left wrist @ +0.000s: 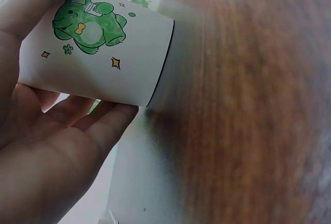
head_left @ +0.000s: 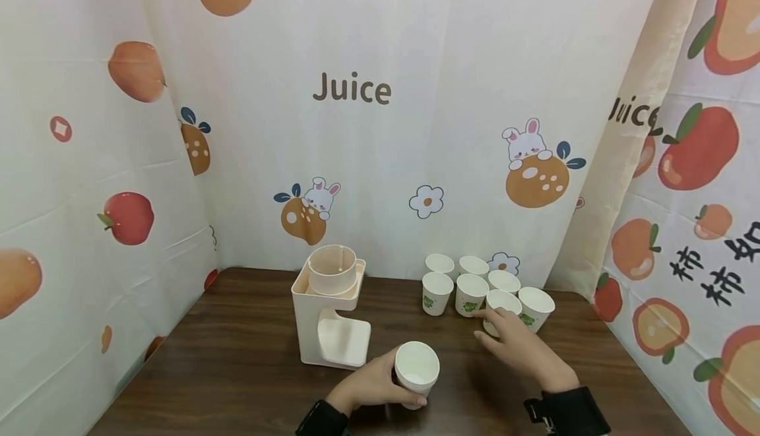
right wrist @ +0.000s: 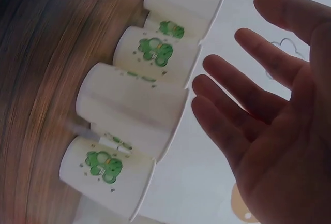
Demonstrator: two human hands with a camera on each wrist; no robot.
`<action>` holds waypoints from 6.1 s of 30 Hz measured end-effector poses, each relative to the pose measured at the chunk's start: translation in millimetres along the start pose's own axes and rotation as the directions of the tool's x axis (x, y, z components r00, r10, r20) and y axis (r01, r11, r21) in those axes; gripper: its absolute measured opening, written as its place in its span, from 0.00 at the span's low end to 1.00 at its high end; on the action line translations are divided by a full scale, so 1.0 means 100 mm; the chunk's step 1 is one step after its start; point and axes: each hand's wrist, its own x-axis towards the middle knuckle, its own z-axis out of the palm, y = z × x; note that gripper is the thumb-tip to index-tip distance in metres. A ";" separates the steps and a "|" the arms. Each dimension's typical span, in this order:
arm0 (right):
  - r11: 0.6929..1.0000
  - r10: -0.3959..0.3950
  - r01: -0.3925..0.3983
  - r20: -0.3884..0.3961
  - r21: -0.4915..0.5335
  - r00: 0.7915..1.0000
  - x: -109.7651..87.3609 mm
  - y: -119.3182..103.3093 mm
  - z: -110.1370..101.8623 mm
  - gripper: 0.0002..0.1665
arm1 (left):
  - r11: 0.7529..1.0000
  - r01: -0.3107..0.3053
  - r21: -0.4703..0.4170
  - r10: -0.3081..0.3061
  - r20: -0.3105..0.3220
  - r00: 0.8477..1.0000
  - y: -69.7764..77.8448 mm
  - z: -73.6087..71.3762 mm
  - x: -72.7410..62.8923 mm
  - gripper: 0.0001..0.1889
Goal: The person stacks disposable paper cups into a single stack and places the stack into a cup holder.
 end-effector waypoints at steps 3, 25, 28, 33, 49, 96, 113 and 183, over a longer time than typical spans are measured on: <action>1.000 -0.022 0.021 -0.054 -0.015 0.998 0.01 0.03 -0.02 0.18 | 1.000 -0.007 -0.003 0.007 0.006 1.000 0.00 0.00 0.00 0.41; 0.980 0.041 -0.077 -0.193 -0.183 0.980 0.21 0.37 -0.07 0.22 | 1.000 0.002 0.010 -0.002 0.006 1.000 0.00 -0.01 0.00 0.41; 0.975 0.085 -0.117 -0.174 -0.187 0.981 0.24 0.40 -0.08 0.24 | 1.000 -0.001 0.003 0.001 0.015 1.000 -0.01 -0.01 0.00 0.41; 0.968 0.134 -0.160 -0.142 -0.192 0.981 0.29 0.45 -0.07 0.26 | 1.000 -0.003 -0.011 0.003 0.029 1.000 -0.03 -0.01 0.00 0.41; 0.960 0.160 -0.182 -0.116 -0.215 0.980 0.33 0.48 -0.05 0.27 | 1.000 0.012 0.003 -0.012 0.019 1.000 0.00 0.00 0.01 0.41; 0.995 0.049 -0.045 0.036 -0.086 0.998 0.17 0.22 -0.15 0.28 | 1.000 0.004 0.005 -0.005 0.014 1.000 -0.04 0.00 0.01 0.40; 0.990 -0.114 0.109 -0.051 -0.089 0.992 0.14 -0.18 -0.33 0.25 | 1.000 0.016 0.027 -0.016 -0.010 1.000 -0.03 0.01 0.00 0.41; 0.898 -0.438 0.435 0.068 0.062 0.896 0.05 -1.13 0.19 0.23 | 0.999 0.025 -0.028 -0.022 0.109 0.994 -0.01 -0.04 -0.01 0.39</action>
